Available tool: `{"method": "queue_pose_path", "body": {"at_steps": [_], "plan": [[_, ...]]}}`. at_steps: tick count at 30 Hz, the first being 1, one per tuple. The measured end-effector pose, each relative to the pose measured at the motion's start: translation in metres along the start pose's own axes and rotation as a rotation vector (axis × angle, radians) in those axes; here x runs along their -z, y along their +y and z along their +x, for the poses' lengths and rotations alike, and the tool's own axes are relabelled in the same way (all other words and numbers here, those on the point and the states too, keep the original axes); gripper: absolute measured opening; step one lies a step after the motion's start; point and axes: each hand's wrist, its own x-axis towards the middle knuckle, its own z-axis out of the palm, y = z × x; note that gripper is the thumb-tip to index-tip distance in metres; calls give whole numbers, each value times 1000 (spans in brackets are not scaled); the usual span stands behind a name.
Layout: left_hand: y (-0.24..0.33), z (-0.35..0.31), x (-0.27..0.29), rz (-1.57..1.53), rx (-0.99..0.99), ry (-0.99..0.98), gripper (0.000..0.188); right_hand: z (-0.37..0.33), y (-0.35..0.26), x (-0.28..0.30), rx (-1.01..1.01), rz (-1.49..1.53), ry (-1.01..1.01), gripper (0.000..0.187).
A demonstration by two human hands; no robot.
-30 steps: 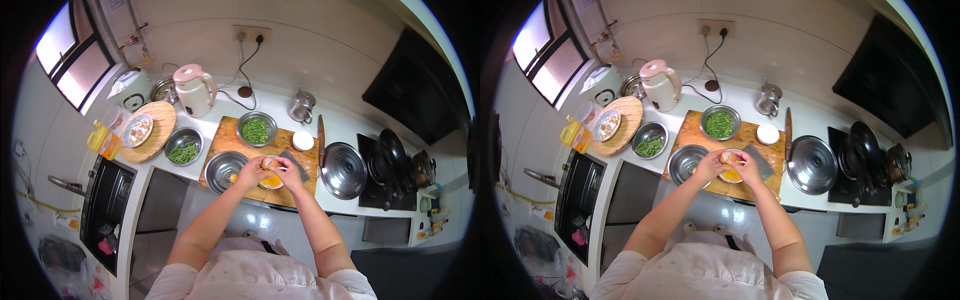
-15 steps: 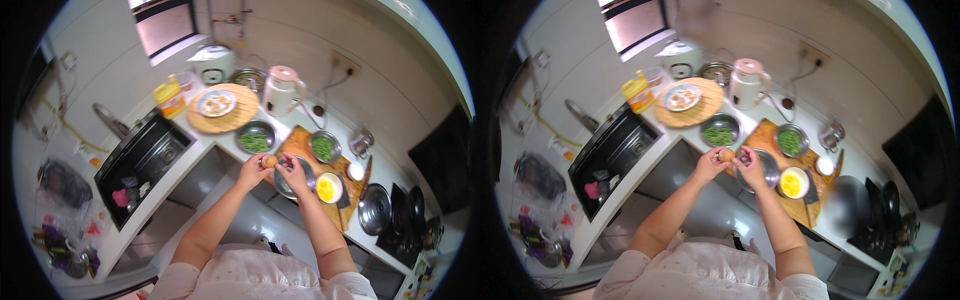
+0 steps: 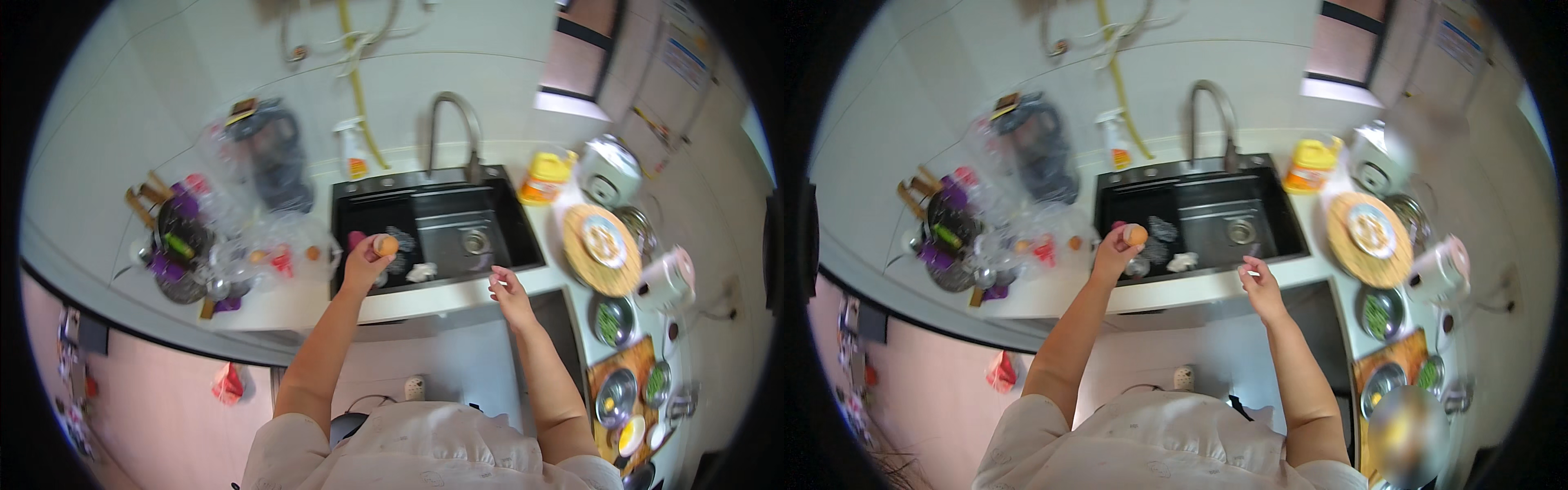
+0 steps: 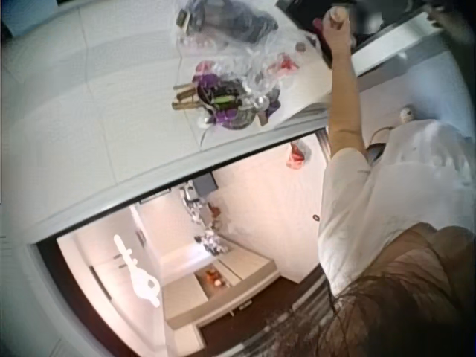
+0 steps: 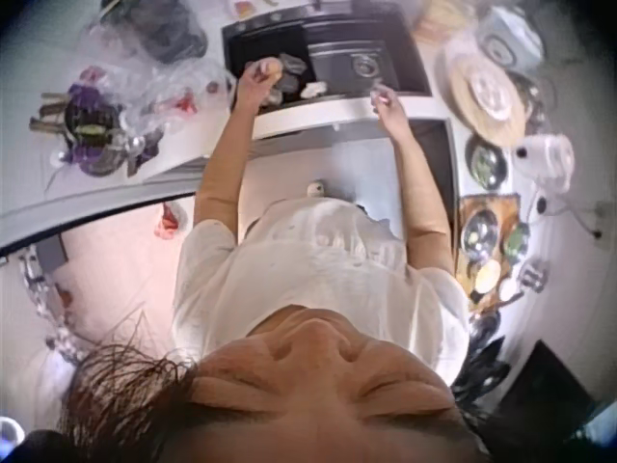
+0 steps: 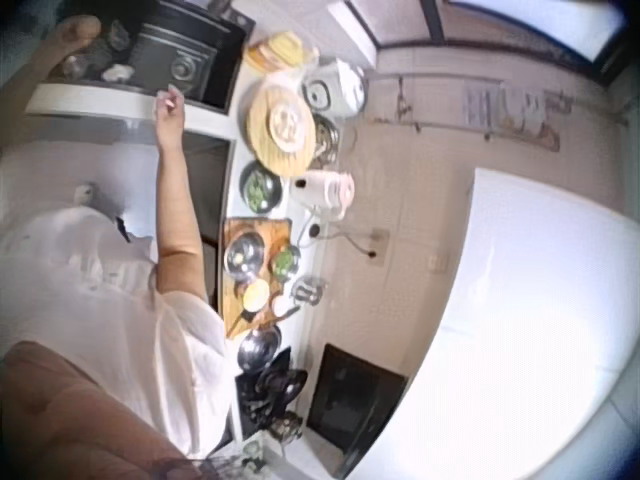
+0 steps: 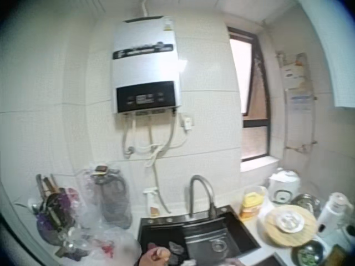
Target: The person cracks eggs into a bowl, discards shells into a plastic bag, and whisks the eggs with chopsticks. They also clean the sink drain and wipe the sink area with a cloth.
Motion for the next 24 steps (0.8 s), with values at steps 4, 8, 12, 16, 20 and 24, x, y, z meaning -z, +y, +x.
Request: {"method": "queue_pose_path", "body": {"at_steps": [4, 8, 12, 16, 20, 24], "plan": [[12, 9, 136, 349, -53, 277, 49, 45, 2, -87, -7, 6, -235, 33], [11, 11, 226, 602, 5, 507, 52, 66, 0, -154, 26, -33, -361, 31], [20, 19, 263, 863, 36, 576, 54, 87, -3, -191, -33, -131, -477, 33], [17, 27, 275, 986, 35, 598, 50, 116, 8, -226, -171, -156, -554, 36], [6, 26, 274, 1071, 33, 670, 47, 154, 48, -264, -244, -217, -620, 45], [13, 15, 264, 1022, 126, 677, 43, 185, 82, -314, -395, -199, -697, 66]]}}
